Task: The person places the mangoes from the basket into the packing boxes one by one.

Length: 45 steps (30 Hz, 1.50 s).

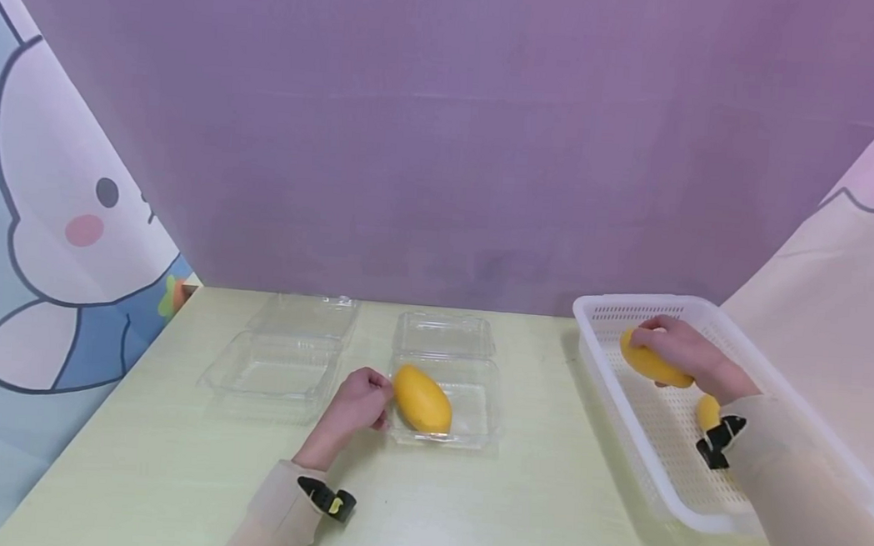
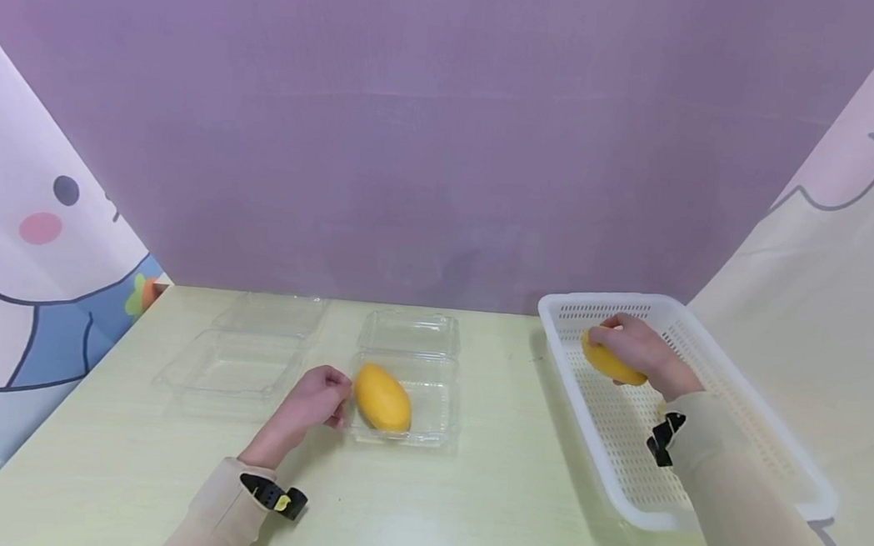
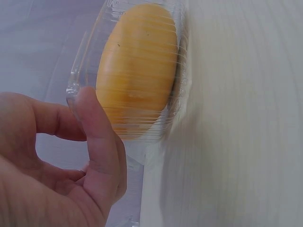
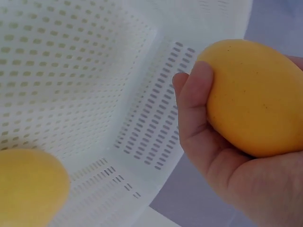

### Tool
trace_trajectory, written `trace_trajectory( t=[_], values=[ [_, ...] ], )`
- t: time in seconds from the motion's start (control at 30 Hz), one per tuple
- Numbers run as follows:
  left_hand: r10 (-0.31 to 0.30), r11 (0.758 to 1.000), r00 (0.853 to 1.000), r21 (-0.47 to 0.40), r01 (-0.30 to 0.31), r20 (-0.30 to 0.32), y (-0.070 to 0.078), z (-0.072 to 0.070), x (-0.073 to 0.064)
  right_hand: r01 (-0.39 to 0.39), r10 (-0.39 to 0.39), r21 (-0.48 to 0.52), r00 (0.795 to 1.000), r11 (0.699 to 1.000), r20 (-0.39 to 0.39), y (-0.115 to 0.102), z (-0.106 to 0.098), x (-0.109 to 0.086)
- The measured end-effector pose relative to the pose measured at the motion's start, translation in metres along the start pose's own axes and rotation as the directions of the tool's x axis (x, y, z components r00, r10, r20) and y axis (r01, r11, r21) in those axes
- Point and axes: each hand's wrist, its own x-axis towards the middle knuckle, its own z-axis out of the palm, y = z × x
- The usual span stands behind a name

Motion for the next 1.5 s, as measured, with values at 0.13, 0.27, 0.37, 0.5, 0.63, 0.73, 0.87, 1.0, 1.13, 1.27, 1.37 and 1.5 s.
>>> trace_trajectory(
  t=[0.13, 0.27, 0.37, 0.5, 0.63, 0.73, 0.87, 1.0, 1.13, 1.27, 1.37, 1.5],
  values=[
    [-0.004, 1.0, 1.0, 0.001, 0.004, -0.001, 0.0, -0.001, 0.0, 0.019, -0.019, 0.001, 1.0, 1.0, 0.0, -0.005, -0.001, -0.004],
    [-0.012, 1.0, 1.0, 0.006, 0.012, -0.003, 0.001, -0.001, 0.001, 0.043, -0.042, 0.002, 0.999, 0.999, -0.01, -0.013, 0.0, -0.008],
    [-0.019, 1.0, 1.0, 0.008, 0.019, -0.005, 0.0, 0.0, 0.002, 0.055, -0.054, 0.006, 0.998, 0.998, -0.02, -0.02, 0.001, -0.01],
    [-0.019, 1.0, 1.0, 0.009, 0.019, -0.004, 0.0, -0.001, 0.002, 0.063, -0.063, 0.007, 0.998, 0.998, -0.024, -0.029, 0.002, -0.013],
    [-0.014, 1.0, 1.0, 0.009, 0.014, -0.003, 0.0, -0.001, 0.001, 0.069, -0.068, 0.005, 0.997, 0.998, -0.018, -0.036, 0.002, -0.016],
    [-0.009, 1.0, 1.0, 0.002, 0.009, -0.003, 0.0, -0.001, 0.0, 0.078, -0.077, 0.019, 0.997, 0.997, -0.02, -0.041, 0.002, -0.017],
    [-0.01, 1.0, 1.0, -0.005, 0.01, 0.0, 0.001, -0.001, 0.0, 0.087, -0.085, 0.06, 0.996, 0.994, -0.032, -0.046, 0.003, -0.018],
    [-0.014, 1.0, 1.0, 0.0, 0.014, 0.001, 0.001, -0.001, 0.0, 0.097, -0.093, 0.091, 0.994, 0.991, -0.051, -0.053, 0.005, -0.02],
    [-0.011, 1.0, 1.0, 0.004, 0.011, -0.003, 0.001, -0.002, -0.001, 0.12, -0.112, 0.113, 0.991, 0.986, -0.073, -0.064, 0.007, -0.024],
    [-0.011, 1.0, 1.0, -0.007, 0.011, -0.004, 0.002, -0.002, -0.002, 0.148, -0.137, 0.137, 0.987, 0.979, -0.085, -0.076, 0.009, -0.029],
    [-0.008, 1.0, 1.0, -0.01, 0.008, -0.004, 0.002, -0.002, -0.003, 0.162, -0.149, 0.156, 0.985, 0.974, -0.092, -0.083, 0.011, -0.031],
    [-0.011, 1.0, 1.0, -0.001, 0.011, -0.006, 0.002, -0.003, -0.003, 0.169, -0.154, 0.162, 0.983, 0.972, -0.099, -0.089, 0.015, -0.034]
  ],
)
